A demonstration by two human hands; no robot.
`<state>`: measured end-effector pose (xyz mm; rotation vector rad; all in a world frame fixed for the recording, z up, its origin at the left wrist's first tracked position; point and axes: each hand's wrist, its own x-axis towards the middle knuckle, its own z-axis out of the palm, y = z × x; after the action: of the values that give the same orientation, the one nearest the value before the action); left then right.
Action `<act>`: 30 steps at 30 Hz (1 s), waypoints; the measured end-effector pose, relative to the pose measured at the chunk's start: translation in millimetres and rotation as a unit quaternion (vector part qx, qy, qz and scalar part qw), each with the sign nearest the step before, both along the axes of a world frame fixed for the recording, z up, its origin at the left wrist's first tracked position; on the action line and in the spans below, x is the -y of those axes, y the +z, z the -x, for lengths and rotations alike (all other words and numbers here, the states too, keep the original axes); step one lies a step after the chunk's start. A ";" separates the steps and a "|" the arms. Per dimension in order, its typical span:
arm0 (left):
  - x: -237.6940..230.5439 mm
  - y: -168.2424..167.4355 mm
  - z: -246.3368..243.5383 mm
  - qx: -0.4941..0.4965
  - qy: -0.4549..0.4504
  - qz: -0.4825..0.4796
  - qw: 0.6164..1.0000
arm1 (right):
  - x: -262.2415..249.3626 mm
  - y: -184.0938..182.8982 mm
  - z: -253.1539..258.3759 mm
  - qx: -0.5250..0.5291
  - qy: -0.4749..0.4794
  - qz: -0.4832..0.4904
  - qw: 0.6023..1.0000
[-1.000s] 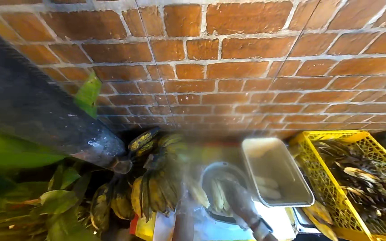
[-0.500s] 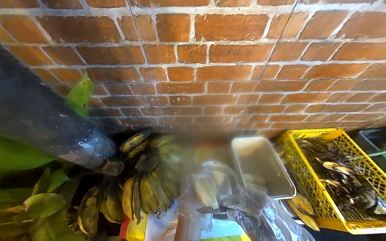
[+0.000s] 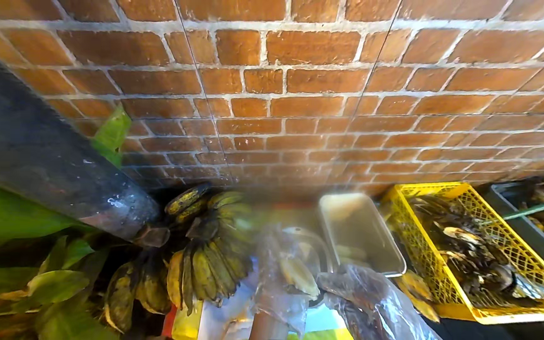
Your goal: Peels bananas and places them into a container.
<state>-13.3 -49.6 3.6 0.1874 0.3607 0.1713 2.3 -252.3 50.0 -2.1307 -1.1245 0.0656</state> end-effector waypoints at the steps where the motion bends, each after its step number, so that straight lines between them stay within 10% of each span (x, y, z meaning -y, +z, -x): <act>1: 0.6 1.3 1.0 0.005 -0.004 0.001 1.000 | -3.8 12.6 5.7 -0.014 -0.017 0.009 1.000; 30: 35.9 30.8 9.7 0.084 0.004 0.081 0.993 | -2.4 -15.1 6.5 0.044 -0.125 -0.032 0.991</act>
<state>-23.0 -85.5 34.4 0.0105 0.2074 0.1642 -4.2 -249.9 35.0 -2.2167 -0.8861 -0.1795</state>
